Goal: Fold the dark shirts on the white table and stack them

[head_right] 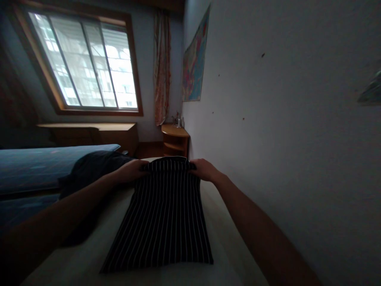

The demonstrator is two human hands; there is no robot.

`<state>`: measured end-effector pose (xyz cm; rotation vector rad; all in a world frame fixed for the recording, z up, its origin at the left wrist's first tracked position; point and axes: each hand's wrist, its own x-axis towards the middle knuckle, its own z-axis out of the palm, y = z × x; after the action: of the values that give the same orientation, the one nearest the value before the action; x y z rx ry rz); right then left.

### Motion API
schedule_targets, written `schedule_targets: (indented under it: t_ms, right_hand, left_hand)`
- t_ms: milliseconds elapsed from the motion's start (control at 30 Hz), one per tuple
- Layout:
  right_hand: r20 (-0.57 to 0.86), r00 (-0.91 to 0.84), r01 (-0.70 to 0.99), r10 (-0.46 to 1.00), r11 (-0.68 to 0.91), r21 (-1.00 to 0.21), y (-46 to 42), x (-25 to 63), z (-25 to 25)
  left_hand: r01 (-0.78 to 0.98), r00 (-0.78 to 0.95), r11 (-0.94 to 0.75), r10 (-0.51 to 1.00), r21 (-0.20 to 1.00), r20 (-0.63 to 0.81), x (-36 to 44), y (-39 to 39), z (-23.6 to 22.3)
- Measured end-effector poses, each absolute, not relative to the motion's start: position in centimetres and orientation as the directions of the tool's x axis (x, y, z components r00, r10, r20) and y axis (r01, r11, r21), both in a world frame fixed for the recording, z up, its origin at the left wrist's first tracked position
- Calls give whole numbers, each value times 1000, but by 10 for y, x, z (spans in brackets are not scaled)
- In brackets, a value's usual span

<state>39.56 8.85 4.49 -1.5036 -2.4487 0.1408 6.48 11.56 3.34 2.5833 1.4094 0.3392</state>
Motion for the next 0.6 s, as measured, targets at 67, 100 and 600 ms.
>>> schedule_targets:
  t_ms: [67,100,600]
  right_hand:
    - [228,-419,870,879,460,-177,69,395,51]
    - [249,-413,875,876,457,-157,58,394,53]
    - [389,-575,784,720,620,13,-64,395,23]
  left_hand:
    - [811,526,-555,831,184,182,61,100,39]
    - [815,529,-560,824,151,204,58,91,40]
    - [658,669,-741,657,134,346,28,-23,9]
